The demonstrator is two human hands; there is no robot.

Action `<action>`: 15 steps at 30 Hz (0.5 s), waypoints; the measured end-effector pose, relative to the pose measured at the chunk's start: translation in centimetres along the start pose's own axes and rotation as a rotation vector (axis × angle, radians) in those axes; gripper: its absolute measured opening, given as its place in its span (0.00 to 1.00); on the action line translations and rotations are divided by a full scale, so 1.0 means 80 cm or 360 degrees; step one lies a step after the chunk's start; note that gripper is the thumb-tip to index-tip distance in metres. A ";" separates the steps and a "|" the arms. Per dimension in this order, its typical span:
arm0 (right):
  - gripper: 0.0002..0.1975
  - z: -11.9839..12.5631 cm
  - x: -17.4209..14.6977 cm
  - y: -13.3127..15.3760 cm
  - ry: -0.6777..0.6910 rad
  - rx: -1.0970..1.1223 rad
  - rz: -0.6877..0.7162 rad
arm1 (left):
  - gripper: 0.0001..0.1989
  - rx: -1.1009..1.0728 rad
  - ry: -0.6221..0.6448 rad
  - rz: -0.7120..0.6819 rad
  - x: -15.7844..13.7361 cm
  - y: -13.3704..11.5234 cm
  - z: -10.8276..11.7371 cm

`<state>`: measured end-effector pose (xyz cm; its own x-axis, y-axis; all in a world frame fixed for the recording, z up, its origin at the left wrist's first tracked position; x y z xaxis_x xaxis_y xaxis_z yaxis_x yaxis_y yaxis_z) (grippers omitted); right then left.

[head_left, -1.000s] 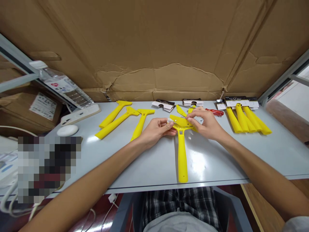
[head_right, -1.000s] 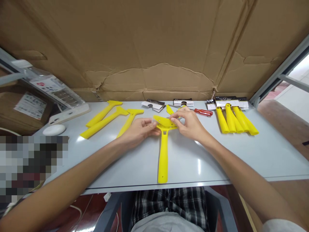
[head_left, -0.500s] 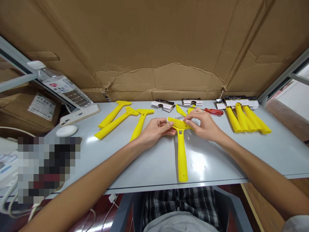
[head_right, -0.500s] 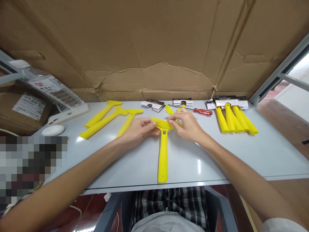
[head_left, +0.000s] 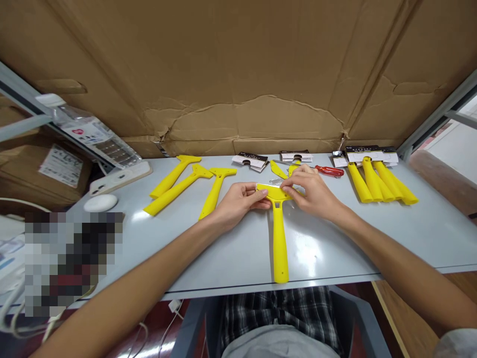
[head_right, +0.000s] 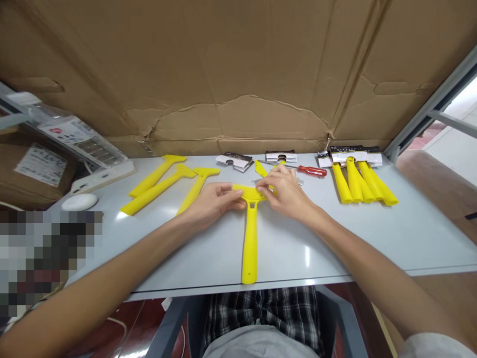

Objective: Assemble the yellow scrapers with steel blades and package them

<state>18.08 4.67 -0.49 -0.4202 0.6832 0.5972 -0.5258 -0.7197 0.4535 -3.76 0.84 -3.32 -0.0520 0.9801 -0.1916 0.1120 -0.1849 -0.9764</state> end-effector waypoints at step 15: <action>0.22 0.005 0.009 -0.014 0.0387 0.0721 -0.0953 | 0.17 -0.0019 -0.0073 -0.0003 -0.002 -0.009 0.000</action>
<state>18.64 5.91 -0.27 -0.3384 0.9406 0.0287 -0.3828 -0.1655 0.9089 -3.83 0.80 -2.62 -0.0977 0.9761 -0.1942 0.1234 -0.1817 -0.9756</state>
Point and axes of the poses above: each hand's wrist, its own x-axis towards the middle knuckle, its own z-axis out of the back of the hand, y = z × x, the point moved 2 cm from there along x, towards the middle knuckle, and after that the axes turned 13 degrees about -y, right-handed, at the moved point
